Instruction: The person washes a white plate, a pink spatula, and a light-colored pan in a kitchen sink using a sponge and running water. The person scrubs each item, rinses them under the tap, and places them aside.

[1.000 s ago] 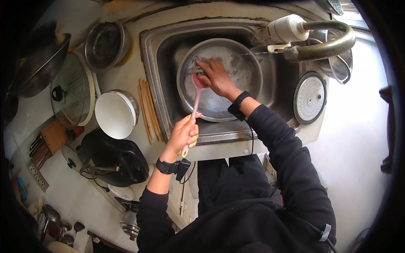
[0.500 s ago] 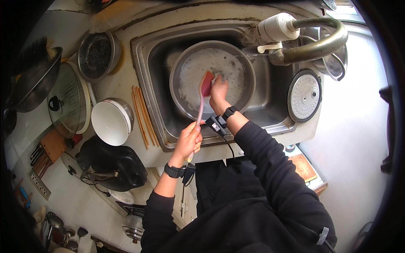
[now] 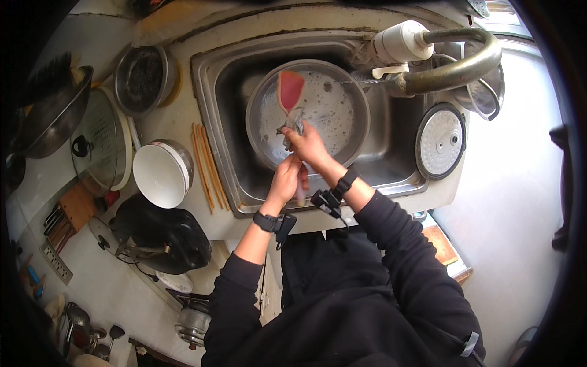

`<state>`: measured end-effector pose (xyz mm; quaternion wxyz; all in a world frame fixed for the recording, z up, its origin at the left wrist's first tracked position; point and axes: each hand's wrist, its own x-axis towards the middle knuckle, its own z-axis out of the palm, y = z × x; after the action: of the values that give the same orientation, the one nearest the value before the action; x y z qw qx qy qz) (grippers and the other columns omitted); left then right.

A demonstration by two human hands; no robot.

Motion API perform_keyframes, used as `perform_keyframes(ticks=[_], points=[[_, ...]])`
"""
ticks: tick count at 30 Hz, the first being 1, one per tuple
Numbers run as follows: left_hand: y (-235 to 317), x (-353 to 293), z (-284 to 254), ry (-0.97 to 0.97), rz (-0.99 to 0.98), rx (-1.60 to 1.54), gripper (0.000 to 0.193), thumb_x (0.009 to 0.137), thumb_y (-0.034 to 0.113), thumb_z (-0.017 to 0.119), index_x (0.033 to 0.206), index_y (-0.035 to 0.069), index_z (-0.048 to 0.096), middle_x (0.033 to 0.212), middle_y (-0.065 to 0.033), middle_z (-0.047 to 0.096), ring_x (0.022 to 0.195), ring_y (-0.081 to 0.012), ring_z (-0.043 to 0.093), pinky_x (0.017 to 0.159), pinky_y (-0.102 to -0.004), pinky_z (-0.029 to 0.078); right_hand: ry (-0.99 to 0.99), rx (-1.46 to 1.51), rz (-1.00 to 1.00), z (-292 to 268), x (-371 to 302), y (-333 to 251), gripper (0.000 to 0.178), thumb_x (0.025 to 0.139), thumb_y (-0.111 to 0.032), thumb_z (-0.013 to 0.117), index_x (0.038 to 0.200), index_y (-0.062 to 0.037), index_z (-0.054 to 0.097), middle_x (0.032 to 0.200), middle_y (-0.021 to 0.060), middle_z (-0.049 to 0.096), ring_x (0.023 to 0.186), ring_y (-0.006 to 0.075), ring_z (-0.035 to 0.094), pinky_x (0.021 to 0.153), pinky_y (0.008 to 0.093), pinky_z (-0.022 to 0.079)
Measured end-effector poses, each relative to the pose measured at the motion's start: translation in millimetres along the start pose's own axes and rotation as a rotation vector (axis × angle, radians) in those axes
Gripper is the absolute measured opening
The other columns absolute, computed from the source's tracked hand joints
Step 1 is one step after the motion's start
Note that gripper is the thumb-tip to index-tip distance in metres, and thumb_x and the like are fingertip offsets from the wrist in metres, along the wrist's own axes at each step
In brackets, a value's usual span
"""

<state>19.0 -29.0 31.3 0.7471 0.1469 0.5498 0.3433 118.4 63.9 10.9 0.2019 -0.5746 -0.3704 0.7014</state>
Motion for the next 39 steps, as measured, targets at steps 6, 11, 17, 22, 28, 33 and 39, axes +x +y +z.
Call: perform_keyframes(ticks=[6,11,17,22,28,33,39], points=[[56,-29,-3,0.208,0.643,1.152,0.026,0.097,0.021,0.06,0.115,0.003,0.062,0.098,-0.0107,0.066,0.095,-0.0319,0.065,0.083,-0.0389,0.053,-0.357,-0.928,-0.357,-45,8,-22,0.029,0.083,-0.019,0.065,0.106,-0.0023,0.059,0.091,0.0237,0.068,0.09,0.0441,0.066,0.076,0.0504,0.051],[99,-36,-27,0.211,0.564,1.612,0.037,0.087,0.02,0.068,0.12,0.004,0.063,0.117,-0.0115,0.062,0.118,-0.034,0.056,0.106,-0.0452,0.041,-0.613,-1.227,-0.752,-56,1,-33,0.02,0.084,-0.011,0.063,0.103,-0.0075,0.059,0.098,0.013,0.062,0.094,0.0364,0.064,0.081,0.0469,0.051],[92,-23,-61,-0.371,-0.264,-0.179,0.053,0.097,0.029,0.054,0.138,-0.004,0.049,0.133,-0.017,0.058,0.118,-0.0284,0.061,0.102,-0.0468,0.049,-0.54,-1.15,-1.063,-52,6,-42,0.011,0.086,-0.018,0.059,0.095,-0.0112,0.059,0.095,0.007,0.059,0.093,0.0265,0.06,0.083,0.0383,0.049],[58,-37,-42,-0.4,-0.306,-0.652,0.058,0.101,0.038,0.043,0.142,-0.002,0.044,0.135,-0.0197,0.056,0.122,-0.0329,0.058,0.103,-0.0596,0.046,-0.51,-1.081,-1.214,-44,8,-43,0.014,0.081,-0.018,0.061,0.093,-0.0112,0.057,0.095,0.0059,0.056,0.092,0.0258,0.059,0.084,0.0373,0.049],[39,-47,-31,-0.21,-0.377,-0.688,0.051,0.094,0.035,0.053,0.132,0.002,0.048,0.098,-0.0061,0.058,0.085,-0.0167,0.055,0.074,-0.035,0.05,-0.551,-1.173,-1.369,-40,29,-32,0.014,0.081,-0.017,0.059,0.094,-0.0116,0.057,0.099,0.006,0.057,0.098,0.0264,0.06,0.088,0.0371,0.049],[48,-65,-46,-0.133,-0.34,-0.624,0.052,0.093,0.036,0.054,0.132,0.002,0.048,0.092,-0.0038,0.053,0.081,-0.0141,0.054,0.07,-0.0314,0.048,-0.53,-1.201,-1.283,-34,55,-20,0.016,0.083,-0.015,0.057,0.099,-0.0119,0.058,0.1,0.0063,0.058,0.097,0.0269,0.06,0.088,0.0377,0.048],[54,-79,-54,-0.145,-0.294,-0.661,0.044,0.096,0.035,0.054,0.127,0.004,0.05,0.089,-0.0003,0.052,0.079,-0.0102,0.053,0.065,-0.0276,0.047,-0.505,-1.223,-1.23,-33,77,-21,0.022,0.084,-0.015,0.057,0.105,-0.0124,0.06,0.102,0.0065,0.058,0.098,0.0269,0.059,0.089,0.0377,0.048]])
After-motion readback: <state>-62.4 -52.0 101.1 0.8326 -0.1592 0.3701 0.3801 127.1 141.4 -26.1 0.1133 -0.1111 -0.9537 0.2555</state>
